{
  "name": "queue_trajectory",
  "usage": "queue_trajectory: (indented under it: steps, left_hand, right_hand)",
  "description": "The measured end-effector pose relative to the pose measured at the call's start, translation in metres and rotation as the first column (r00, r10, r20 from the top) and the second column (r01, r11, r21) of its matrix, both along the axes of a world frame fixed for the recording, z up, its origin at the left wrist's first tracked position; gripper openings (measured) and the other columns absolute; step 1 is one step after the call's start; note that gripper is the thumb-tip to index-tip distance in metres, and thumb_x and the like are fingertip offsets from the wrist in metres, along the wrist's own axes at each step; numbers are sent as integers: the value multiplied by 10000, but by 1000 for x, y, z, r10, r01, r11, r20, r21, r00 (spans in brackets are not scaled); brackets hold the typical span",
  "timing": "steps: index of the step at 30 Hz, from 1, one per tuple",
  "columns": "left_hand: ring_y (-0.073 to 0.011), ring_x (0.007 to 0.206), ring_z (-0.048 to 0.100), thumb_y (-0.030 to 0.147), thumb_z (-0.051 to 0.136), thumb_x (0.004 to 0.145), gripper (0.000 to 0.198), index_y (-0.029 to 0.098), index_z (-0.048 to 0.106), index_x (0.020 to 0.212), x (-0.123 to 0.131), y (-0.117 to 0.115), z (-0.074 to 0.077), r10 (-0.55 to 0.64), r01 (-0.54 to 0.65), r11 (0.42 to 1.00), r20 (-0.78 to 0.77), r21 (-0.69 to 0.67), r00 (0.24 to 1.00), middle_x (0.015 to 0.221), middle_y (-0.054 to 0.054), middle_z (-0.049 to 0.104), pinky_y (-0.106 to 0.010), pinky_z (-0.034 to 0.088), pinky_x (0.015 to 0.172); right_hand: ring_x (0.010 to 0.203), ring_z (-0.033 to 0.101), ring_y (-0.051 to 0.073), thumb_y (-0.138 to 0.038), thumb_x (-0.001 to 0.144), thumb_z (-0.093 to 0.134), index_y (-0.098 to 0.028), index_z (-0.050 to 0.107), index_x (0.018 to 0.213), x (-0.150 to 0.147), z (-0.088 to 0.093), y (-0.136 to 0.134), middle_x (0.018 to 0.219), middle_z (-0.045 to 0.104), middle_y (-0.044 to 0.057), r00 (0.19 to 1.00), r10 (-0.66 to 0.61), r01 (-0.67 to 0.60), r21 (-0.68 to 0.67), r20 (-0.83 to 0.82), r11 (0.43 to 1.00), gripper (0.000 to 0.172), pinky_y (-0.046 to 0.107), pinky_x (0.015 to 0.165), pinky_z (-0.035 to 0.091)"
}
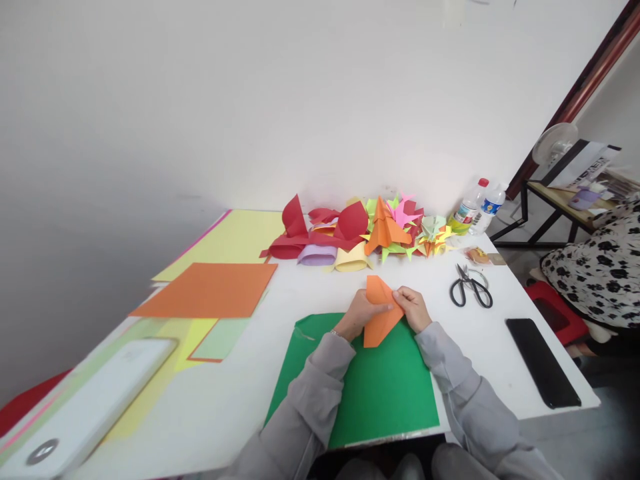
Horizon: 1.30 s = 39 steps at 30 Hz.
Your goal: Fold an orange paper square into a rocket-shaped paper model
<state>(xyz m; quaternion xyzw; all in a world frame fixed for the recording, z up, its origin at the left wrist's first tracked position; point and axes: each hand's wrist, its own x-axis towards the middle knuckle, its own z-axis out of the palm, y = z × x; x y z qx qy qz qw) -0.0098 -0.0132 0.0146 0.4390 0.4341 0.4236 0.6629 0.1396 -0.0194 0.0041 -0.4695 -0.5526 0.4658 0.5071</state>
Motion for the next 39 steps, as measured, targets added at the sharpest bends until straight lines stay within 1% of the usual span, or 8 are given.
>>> queue_trajectory:
  steps: [4, 7, 15, 23, 30, 34, 36, 39]
  left_hand:
    - [-211, 685, 661, 231, 840, 470, 353, 100, 698, 766, 1, -1, 4, 55, -55, 998, 23, -7, 998, 750, -72, 726, -307, 523, 640]
    - [-209, 665, 661, 251, 831, 499, 332, 104, 699, 765, 2, -1, 7, 132, -131, 991, 62, -14, 989, 729, -61, 727, -302, 526, 619]
    - [-213, 626, 667, 253, 834, 498, 307, 98, 703, 728, 3, 0, 5, 132, -128, 991, 122, -42, 984, 699, -69, 729, -306, 533, 595]
    - [-213, 603, 661, 264, 850, 453, 331, 91, 697, 691, 5, 0, 5, 212, -210, 977, 97, -36, 972, 684, -73, 723, -313, 535, 578]
    - [-205, 595, 654, 252, 854, 442, 361, 78, 680, 707, 3, 1, 5, 278, -274, 961, 114, -46, 954, 685, -76, 719, -311, 533, 561]
    - [-198, 590, 650, 249, 858, 435, 376, 78, 677, 717, 2, 1, 6, 292, -287, 956, 117, -56, 949, 674, -69, 716, -308, 531, 561]
    - [-193, 589, 647, 248, 858, 435, 374, 78, 678, 714, 1, 1, 7, 286, -281, 958, 116, -61, 951, 667, -67, 714, -300, 529, 560]
    - [-188, 594, 645, 241, 863, 419, 374, 80, 680, 702, 0, 2, 9, 295, -289, 954, 99, -76, 950, 672, -68, 716, -290, 524, 565]
  right_hand:
    - [431, 414, 103, -618, 734, 557, -205, 450, 558, 0, 0, 0, 464, 424, -60, 1000, 10, -10, -73, -6, 997, 461, 234, 433, 311]
    - [359, 452, 115, -621, 685, 613, -209, 483, 615, 0, -1, 0, 401, 466, -66, 998, 49, -43, -147, 36, 988, 438, 229, 383, 302]
    - [330, 467, 99, -516, 652, 699, -189, 529, 645, 0, -2, 0, 371, 517, -60, 995, 71, -61, -139, 66, 988, 368, 201, 367, 311]
    - [298, 425, 82, -483, 628, 722, -187, 518, 638, -2, -4, 1, 364, 485, -80, 997, 52, -45, -138, 50, 989, 359, 193, 334, 272]
    - [338, 491, 93, -473, 596, 756, -191, 501, 642, -5, -1, 0, 366, 467, -96, 1000, 26, -26, -111, 4, 993, 383, 190, 368, 326]
    - [320, 472, 89, -490, 611, 741, -190, 505, 639, -5, -1, 1, 366, 480, -87, 1000, 26, -26, -109, -6, 994, 383, 193, 357, 332]
    - [323, 475, 90, -498, 635, 720, -186, 529, 694, -3, -2, 2, 397, 519, -73, 999, 24, -28, -107, -41, 994, 371, 196, 355, 341]
    - [372, 508, 102, -477, 668, 703, -195, 578, 927, 0, -2, 3, 472, 563, -73, 993, 10, -17, -58, -117, 998, 403, 210, 394, 391]
